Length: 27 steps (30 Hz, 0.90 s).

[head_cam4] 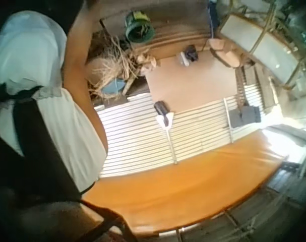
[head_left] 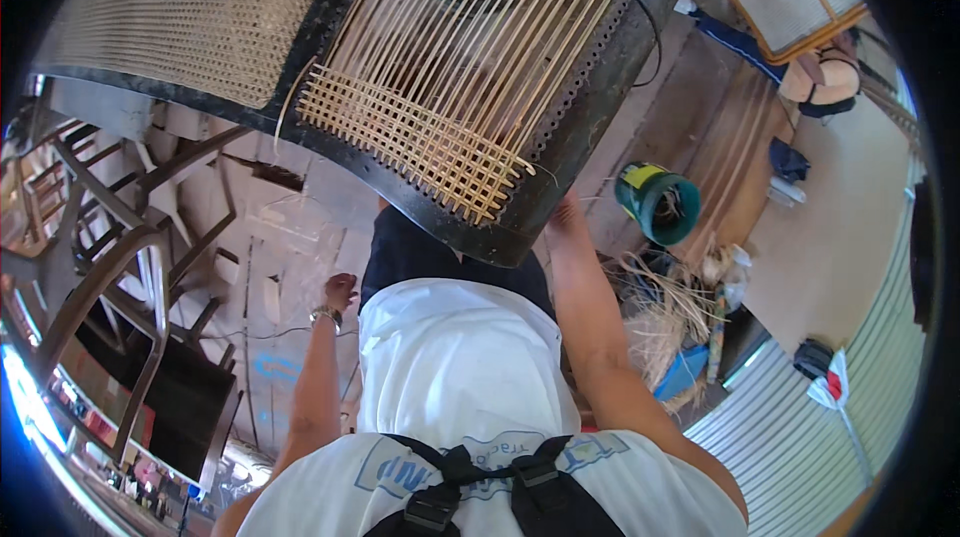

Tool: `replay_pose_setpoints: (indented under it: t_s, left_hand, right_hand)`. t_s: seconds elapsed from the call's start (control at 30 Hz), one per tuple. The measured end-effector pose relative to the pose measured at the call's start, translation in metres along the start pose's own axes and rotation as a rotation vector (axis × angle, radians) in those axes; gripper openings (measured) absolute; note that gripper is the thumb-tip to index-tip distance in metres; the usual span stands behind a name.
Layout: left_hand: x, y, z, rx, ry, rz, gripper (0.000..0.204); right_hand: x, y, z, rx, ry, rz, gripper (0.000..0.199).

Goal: Weaving thin rattan or bamboo strips into a pre-structured frame to create a mesh furniture surface.

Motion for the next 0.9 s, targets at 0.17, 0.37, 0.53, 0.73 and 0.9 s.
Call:
replay_pose_setpoints:
  t_s: [0.17, 0.37, 0.53, 0.73, 0.9]
  left_hand:
    - [-0.164, -0.015, -0.120, -0.064, -0.326, -0.080, 0.040]
    - [-0.207, -0.014, -0.147, -0.086, -0.323, -0.077, 0.042]
    - [-0.222, -0.015, -0.117, 0.045, -0.339, -0.062, 0.042]
    - [-0.310, -0.026, -0.118, 0.151, -0.513, 0.284, 0.040]
    - [-0.359, -0.049, -0.126, 0.285, -0.659, 0.351, 0.040]
  right_hand:
    - [-0.019, -0.035, 0.018, 0.126, -0.032, -0.059, 0.023]
    - [-0.007, -0.028, 0.002, 0.203, -0.045, -0.133, 0.024]
    - [0.011, -0.004, -0.002, 0.092, 0.066, -0.189, 0.024]
    - [0.003, 0.018, -0.009, -0.204, 0.229, -0.287, 0.024]
    - [0.005, 0.025, -0.015, -0.351, 0.335, -0.403, 0.024]
Point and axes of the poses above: each hand's wrist, its own z-axis towards the middle knuckle, its own y-axis out of the back of the hand, x = y × z, the point moved 9 cm from there along z, towards the middle knuckle, and after that the axes turned 14 degrees about -y, right-handed, at the moved point
